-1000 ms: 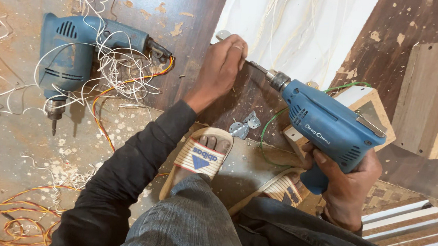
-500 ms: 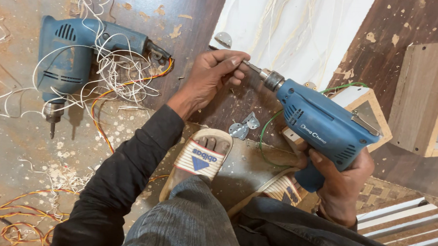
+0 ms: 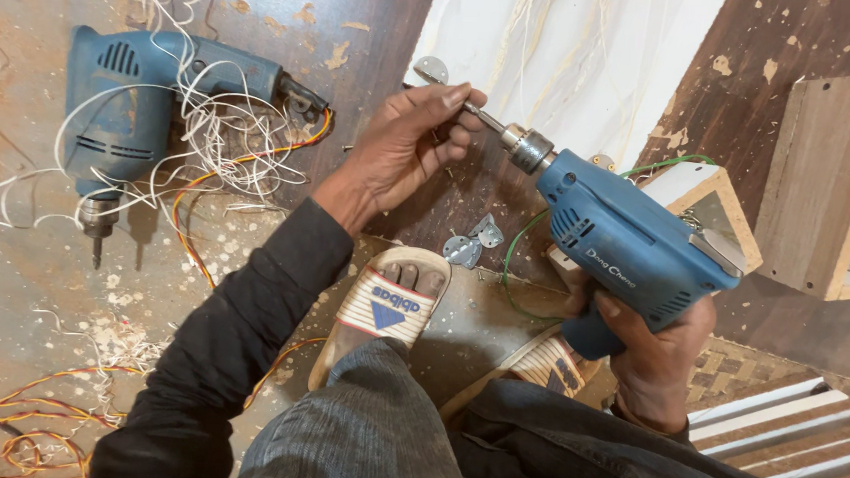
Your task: The person sits on the workshop floor and uses a corded power drill to drive screws into white-faced wooden panels and small wooden box frames, attaching metal hinge plates. They pick screws one at a time from a wooden box of screws, position each screw with the drill, and reposition the panels between fastenings.
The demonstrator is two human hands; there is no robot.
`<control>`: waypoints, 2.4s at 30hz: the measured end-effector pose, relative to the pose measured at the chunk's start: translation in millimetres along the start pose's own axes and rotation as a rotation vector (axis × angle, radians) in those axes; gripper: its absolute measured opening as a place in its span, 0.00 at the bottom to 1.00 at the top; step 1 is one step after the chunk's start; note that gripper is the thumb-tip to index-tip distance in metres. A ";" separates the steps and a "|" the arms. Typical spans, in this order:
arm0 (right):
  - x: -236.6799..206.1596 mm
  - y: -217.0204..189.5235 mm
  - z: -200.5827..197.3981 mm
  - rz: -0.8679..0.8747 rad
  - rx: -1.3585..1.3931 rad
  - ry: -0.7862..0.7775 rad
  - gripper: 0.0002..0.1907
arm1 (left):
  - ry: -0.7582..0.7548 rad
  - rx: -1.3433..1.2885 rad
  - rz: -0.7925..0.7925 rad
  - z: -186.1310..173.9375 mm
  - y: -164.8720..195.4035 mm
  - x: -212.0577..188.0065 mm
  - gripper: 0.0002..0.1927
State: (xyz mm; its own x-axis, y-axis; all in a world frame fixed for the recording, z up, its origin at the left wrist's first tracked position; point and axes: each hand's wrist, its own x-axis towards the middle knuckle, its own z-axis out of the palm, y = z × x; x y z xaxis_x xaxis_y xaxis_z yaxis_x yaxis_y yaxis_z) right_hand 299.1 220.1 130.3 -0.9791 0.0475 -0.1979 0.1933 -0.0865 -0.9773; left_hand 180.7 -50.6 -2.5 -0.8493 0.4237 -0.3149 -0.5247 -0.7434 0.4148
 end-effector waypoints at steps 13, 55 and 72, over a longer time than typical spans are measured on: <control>22.4 -4.8 12.1 -0.040 0.030 0.014 0.15 | 0.097 0.156 0.056 6.4 -0.4 7.1 0.15; 51.1 -7.1 29.2 0.069 -0.520 0.012 0.23 | -0.039 2.020 0.891 -54.3 36.9 12.7 0.06; 121.9 -92.0 72.9 -0.114 -1.435 -0.582 0.40 | -0.027 2.026 0.841 -61.7 29.7 17.2 0.07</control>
State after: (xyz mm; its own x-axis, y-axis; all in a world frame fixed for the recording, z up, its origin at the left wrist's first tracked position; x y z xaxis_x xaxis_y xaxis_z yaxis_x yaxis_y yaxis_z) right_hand 157.4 161.3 201.6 -0.8154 -0.4217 -0.3967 -0.3177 0.8987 -0.3023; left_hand 154.1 -97.3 -48.2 -0.8384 0.4023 0.3677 0.5428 0.6779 0.4958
